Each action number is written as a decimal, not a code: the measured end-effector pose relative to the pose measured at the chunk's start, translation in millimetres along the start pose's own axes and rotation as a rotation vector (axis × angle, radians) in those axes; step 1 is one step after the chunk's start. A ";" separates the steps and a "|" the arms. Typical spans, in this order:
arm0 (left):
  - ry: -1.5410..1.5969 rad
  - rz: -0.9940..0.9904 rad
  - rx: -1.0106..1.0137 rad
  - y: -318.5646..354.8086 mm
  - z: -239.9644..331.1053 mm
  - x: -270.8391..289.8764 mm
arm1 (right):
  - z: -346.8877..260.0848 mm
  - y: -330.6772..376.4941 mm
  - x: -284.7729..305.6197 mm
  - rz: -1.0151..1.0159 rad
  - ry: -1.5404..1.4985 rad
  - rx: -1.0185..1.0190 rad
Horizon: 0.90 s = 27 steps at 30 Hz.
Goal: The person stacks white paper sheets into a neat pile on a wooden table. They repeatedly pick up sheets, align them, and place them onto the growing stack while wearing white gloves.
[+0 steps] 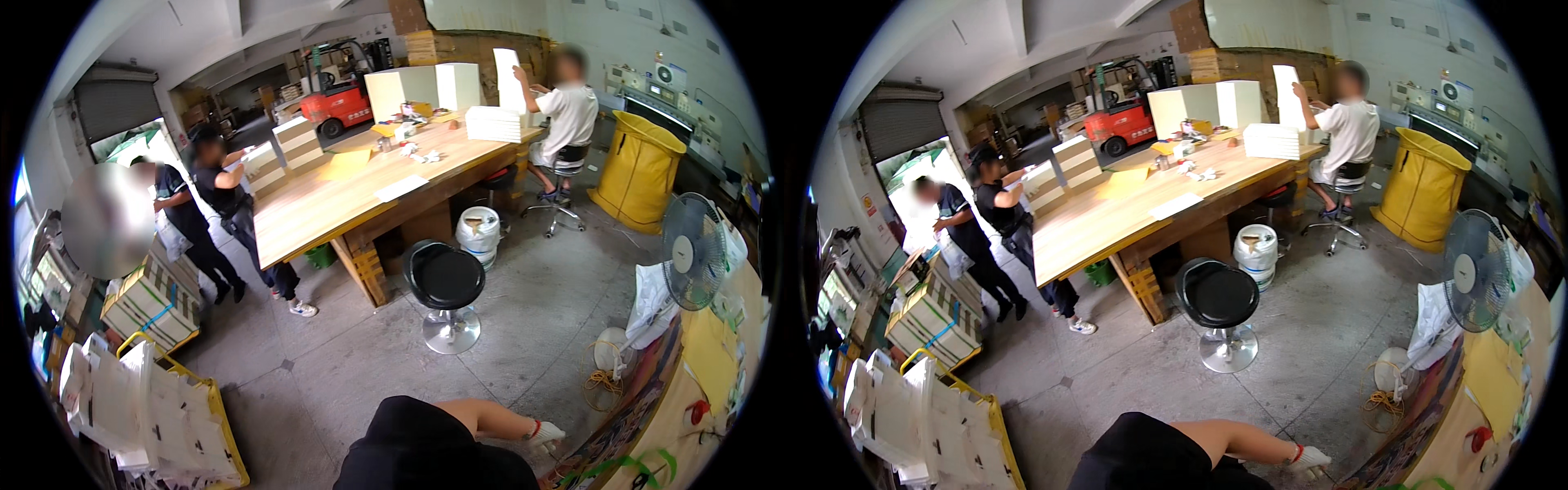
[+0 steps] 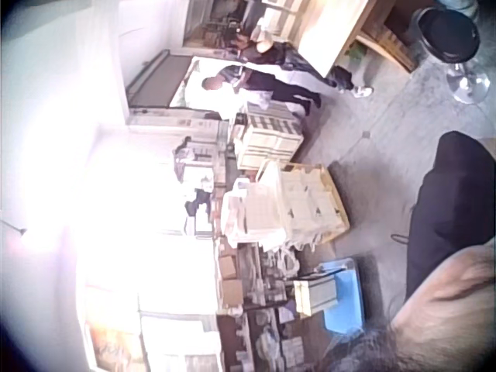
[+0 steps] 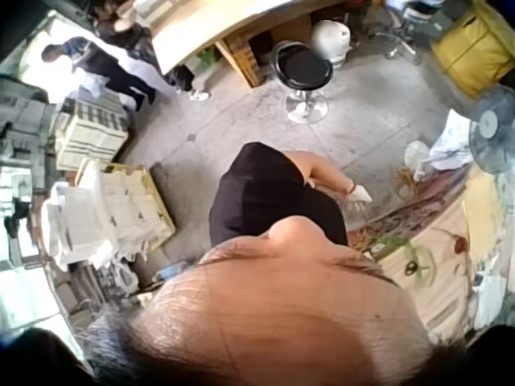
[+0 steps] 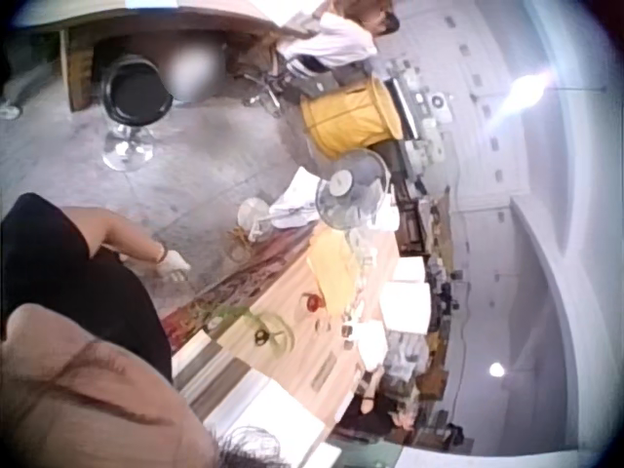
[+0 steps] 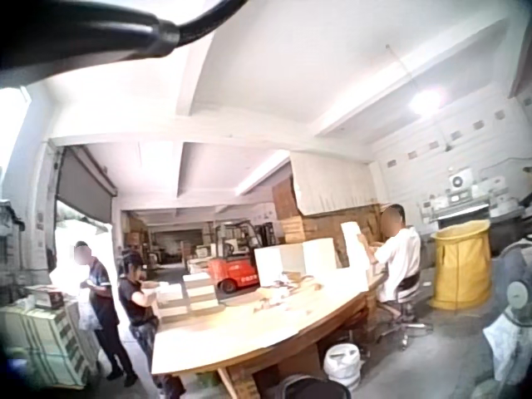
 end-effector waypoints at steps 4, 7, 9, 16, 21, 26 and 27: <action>-0.002 0.123 0.019 13.3 -34.7 39.0 | 17.6 0.2 0.9 -0.034 0.005 -0.040; -0.082 0.179 -0.053 7.1 -44.8 47.8 | 26.7 7.0 9.6 -0.028 -0.007 -0.058; -0.118 0.200 -0.103 -19.5 -46.1 53.4 | 33.3 13.2 21.6 -0.003 -0.029 -0.069; 0.126 -0.085 0.044 -74.4 -18.1 -13.0 | 87.5 113.0 152.9 0.424 -0.228 -0.104; -0.006 -0.757 0.104 -120.5 5.5 -59.7 | 145.5 244.4 201.9 0.611 -0.470 -0.047; -0.180 -0.578 0.234 -114.6 13.9 -121.8 | 172.5 320.2 192.9 0.496 -0.077 -0.013; -0.271 -0.486 0.242 -112.3 17.0 -127.1 | 175.5 316.7 187.8 0.442 0.044 -0.044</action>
Point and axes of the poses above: each hand's wrist, its own y-axis away from the middle knuckle, its own x-axis out of the back of the hand, z = x × y, the point moved 5 cm from there along -y, towards the middle knuckle, and after that the axes turned 11 degrees about x, right-handed, at the moved point
